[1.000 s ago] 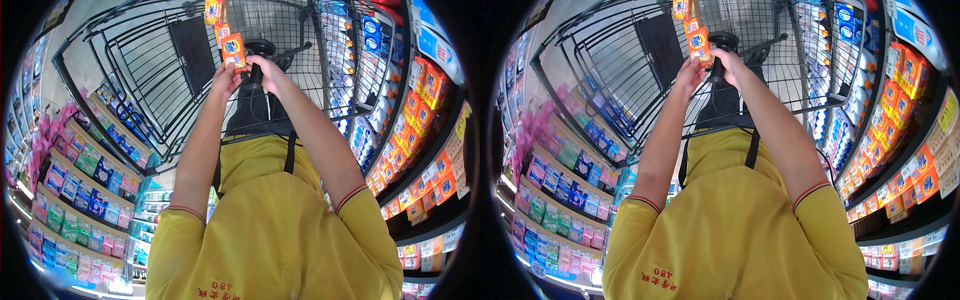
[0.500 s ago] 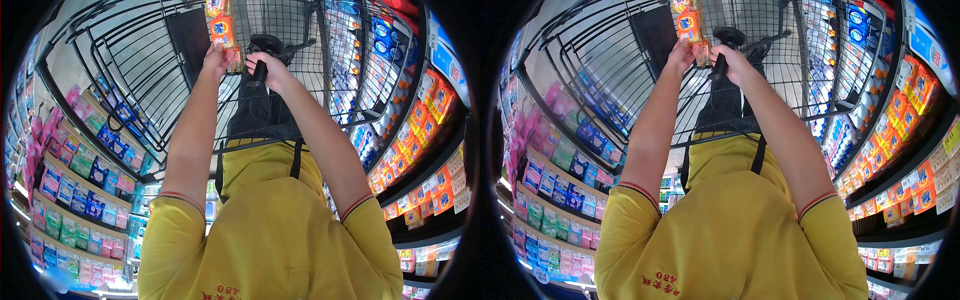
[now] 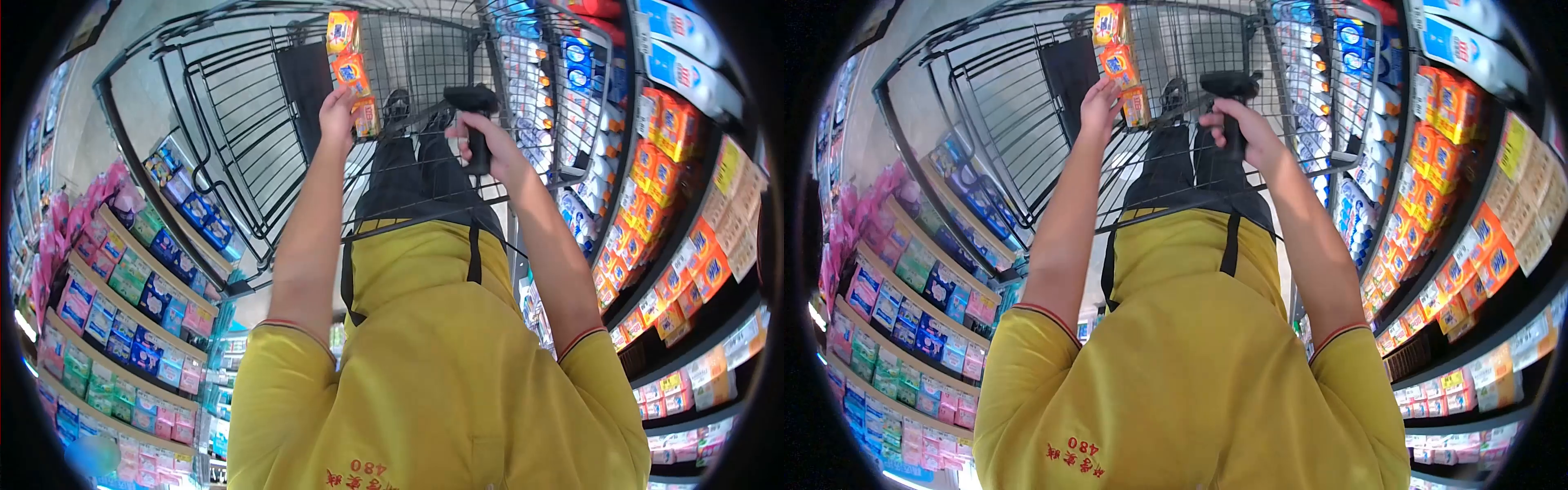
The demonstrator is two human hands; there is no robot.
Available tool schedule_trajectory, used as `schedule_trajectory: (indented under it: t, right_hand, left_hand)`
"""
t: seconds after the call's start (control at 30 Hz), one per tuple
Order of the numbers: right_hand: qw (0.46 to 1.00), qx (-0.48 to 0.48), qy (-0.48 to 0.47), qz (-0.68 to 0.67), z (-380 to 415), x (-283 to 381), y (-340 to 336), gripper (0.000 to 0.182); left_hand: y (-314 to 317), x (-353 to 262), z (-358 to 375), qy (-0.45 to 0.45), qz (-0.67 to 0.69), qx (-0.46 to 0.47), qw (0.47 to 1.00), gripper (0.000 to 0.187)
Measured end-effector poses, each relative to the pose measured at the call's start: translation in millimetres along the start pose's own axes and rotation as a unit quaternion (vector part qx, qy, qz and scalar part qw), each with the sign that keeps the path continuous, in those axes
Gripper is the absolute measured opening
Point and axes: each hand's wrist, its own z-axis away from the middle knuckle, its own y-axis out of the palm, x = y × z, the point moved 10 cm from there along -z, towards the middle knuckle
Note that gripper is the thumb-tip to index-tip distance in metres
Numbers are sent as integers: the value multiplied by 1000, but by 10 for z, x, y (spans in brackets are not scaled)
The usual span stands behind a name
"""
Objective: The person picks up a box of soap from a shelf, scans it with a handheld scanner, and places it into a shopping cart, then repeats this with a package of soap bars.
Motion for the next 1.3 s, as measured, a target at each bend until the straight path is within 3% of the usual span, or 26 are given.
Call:
schedule_trajectory:
  t: [0.07,0.17,0.27,0.37,0.4,0.47,0.57,0.6,0.77,0.93,1.0,1.07,1.13,1.17,1.2,1.27,1.3]
  right_hand:
    - [990,-23,-42,133,479,161,-50,23]
    - [966,-65,-79,239,1013,161,-422,21]
    - [944,-144,-122,270,1328,38,-971,25]
    - [934,-174,-195,243,1400,-70,-1233,34]
    - [928,-189,-222,233,1249,-149,-1420,28]
    - [924,-200,-260,197,1224,-109,-1368,24]
    - [926,-181,-291,156,1252,-49,-1309,22]
    - [933,-148,-293,150,1225,-36,-1252,23]
    - [923,-169,-292,183,1307,187,-1152,21]
    - [929,-50,-330,157,1284,371,-1119,19]
    - [923,-46,-362,122,1404,437,-1175,23]
    - [900,-130,-393,137,1679,543,-1283,30]
    - [866,-109,-467,140,2081,691,-1289,35]
    - [805,-109,-567,139,2436,808,-1263,33]
    - [803,-109,-570,133,2690,880,-1276,33]
    - [713,-219,-632,209,3439,1000,-1353,32]
    - [700,-233,-654,165,3675,995,-1451,33]
  left_hand:
    - [20,-66,150,-6,-127,92,988,30]
    - [-177,-70,456,15,-284,158,946,26]
    - [-425,30,783,142,-437,216,861,31]
    - [-571,103,1273,147,-613,201,750,34]
    - [-548,150,1439,147,-647,216,716,36]
    - [-470,172,1697,164,-670,209,693,38]
    - [-433,76,1786,175,-655,167,716,41]
    - [-370,44,1851,175,-681,167,692,43]
    - [-201,40,1979,204,-752,132,613,48]
    - [-81,-29,1990,266,-766,69,581,51]
    - [-161,-21,1978,263,-760,36,593,51]
    - [-165,-34,1974,293,-753,34,589,46]
    - [-236,22,1800,287,-799,20,528,48]
    - [-260,56,1690,259,-814,27,519,41]
    - [-138,23,1730,263,-816,26,514,41]
    - [378,-128,2095,360,-723,83,584,32]
    - [744,-167,2279,418,-678,122,593,22]
